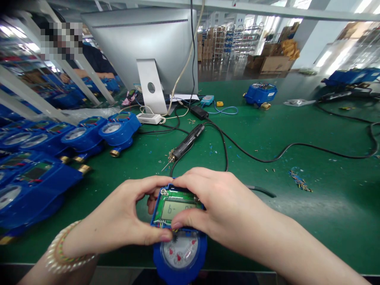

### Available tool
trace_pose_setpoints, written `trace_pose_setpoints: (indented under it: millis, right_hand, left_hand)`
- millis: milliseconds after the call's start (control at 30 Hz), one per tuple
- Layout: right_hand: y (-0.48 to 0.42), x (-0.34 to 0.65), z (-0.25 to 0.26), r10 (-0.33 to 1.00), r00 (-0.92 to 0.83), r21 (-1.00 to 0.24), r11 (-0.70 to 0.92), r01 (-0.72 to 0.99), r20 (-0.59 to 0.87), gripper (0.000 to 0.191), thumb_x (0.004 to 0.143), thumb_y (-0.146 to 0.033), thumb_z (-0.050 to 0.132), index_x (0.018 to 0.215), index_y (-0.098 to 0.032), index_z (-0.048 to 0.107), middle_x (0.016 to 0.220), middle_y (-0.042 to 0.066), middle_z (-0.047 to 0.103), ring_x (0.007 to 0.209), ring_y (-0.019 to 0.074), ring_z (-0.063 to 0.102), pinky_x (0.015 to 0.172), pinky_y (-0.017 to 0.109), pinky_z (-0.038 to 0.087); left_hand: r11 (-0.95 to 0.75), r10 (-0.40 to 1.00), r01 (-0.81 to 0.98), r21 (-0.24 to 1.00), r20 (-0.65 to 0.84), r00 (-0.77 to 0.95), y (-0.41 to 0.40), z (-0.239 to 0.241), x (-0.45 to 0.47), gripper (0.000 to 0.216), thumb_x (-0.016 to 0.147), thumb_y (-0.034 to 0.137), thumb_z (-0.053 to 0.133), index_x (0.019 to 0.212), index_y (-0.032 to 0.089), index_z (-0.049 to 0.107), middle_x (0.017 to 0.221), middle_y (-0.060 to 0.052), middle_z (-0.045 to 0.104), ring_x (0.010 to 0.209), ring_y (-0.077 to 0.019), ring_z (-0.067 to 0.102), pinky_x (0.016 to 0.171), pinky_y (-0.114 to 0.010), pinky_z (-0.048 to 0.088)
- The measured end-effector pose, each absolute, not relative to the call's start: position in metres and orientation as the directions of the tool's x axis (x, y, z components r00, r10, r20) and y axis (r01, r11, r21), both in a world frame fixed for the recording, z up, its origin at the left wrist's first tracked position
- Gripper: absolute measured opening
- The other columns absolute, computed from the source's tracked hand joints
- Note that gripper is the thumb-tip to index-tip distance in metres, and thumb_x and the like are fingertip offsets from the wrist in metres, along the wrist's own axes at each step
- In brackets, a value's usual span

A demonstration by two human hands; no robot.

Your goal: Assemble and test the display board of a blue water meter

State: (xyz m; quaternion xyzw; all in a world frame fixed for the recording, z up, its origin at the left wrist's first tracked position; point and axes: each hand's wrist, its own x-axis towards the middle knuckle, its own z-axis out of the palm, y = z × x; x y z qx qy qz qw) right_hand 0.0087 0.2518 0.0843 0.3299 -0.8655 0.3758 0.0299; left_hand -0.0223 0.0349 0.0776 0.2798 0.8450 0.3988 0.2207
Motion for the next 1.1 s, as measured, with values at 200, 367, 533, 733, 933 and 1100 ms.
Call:
trace_pose_setpoints:
  millis: [200, 367, 533, 733, 933, 1100]
  right_hand:
    - [0.251, 0.008, 0.083, -0.569, -0.755, -0.596, 0.496, -0.632, 0.327, 0.074, 0.054, 0.021, 0.097, 0.113, -0.006, 0.06, 0.1, 0.0, 0.051, 0.09, 0.0168, 0.051, 0.081, 0.016, 0.037]
    - [0.248, 0.008, 0.082, -0.573, -0.742, -0.562, 0.506, -0.654, 0.348, 0.073, 0.054, 0.021, 0.096, 0.111, -0.005, 0.059, 0.103, 0.003, 0.051, 0.092, 0.0198, 0.051, 0.083, 0.019, 0.038]
    - [0.247, 0.008, 0.081, -0.567, -0.74, -0.541, 0.519, -0.662, 0.361, 0.075, 0.052, 0.021, 0.097, 0.113, -0.003, 0.059, 0.101, 0.003, 0.051, 0.09, 0.0194, 0.051, 0.082, 0.019, 0.039]
    - [0.244, 0.011, 0.076, -0.562, -0.718, -0.421, 0.581, -0.696, 0.411, 0.083, 0.046, 0.019, 0.099, 0.114, -0.001, 0.056, 0.11, 0.005, 0.049, 0.096, 0.021, 0.05, 0.082, 0.021, 0.039]
    - [0.243, 0.015, 0.075, -0.557, -0.721, -0.4, 0.601, -0.692, 0.412, 0.08, 0.051, 0.019, 0.094, 0.116, -0.003, 0.054, 0.112, 0.004, 0.048, 0.095, 0.0211, 0.05, 0.08, 0.024, 0.041]
    - [0.24, 0.015, 0.076, -0.478, -0.809, -0.551, 0.596, -0.585, 0.342, 0.078, 0.056, 0.023, 0.088, 0.118, -0.012, 0.056, 0.11, -0.001, 0.048, 0.097, 0.0196, 0.049, 0.083, 0.023, 0.041]
  left_hand:
    - [0.508, 0.639, 0.297, 0.809, -0.123, -0.759, 0.035, 0.073, -0.025, 0.075, 0.059, 0.051, 0.078, 0.123, 0.021, 0.052, 0.105, -0.003, 0.062, 0.091, -0.0195, 0.058, 0.074, -0.025, 0.05]
    - [0.524, 0.639, 0.236, 0.818, -0.194, -0.744, 0.034, 0.075, -0.025, 0.077, 0.06, 0.049, 0.078, 0.125, 0.018, 0.05, 0.105, -0.004, 0.062, 0.093, -0.0217, 0.059, 0.081, -0.03, 0.05]
    - [0.526, 0.634, 0.228, 0.819, -0.199, -0.747, 0.034, 0.077, -0.025, 0.075, 0.061, 0.045, 0.078, 0.125, 0.018, 0.05, 0.112, -0.005, 0.06, 0.101, -0.024, 0.057, 0.086, -0.032, 0.049]
    - [0.523, 0.647, 0.261, 0.811, -0.18, -0.741, 0.028, 0.067, -0.027, 0.079, 0.062, 0.048, 0.077, 0.129, 0.021, 0.046, 0.094, -0.002, 0.062, 0.083, -0.0173, 0.057, 0.074, -0.027, 0.049]
    - [0.48, 0.67, 0.293, 0.827, -0.13, -0.731, 0.027, 0.062, -0.028, 0.075, 0.065, 0.048, 0.076, 0.128, 0.023, 0.045, 0.095, -0.001, 0.062, 0.083, -0.0161, 0.058, 0.072, -0.025, 0.048]
    - [0.497, 0.648, 0.321, 0.806, -0.099, -0.755, 0.032, 0.066, -0.026, 0.073, 0.065, 0.051, 0.074, 0.125, 0.019, 0.047, 0.088, -0.001, 0.063, 0.077, -0.0161, 0.059, 0.071, -0.026, 0.05]
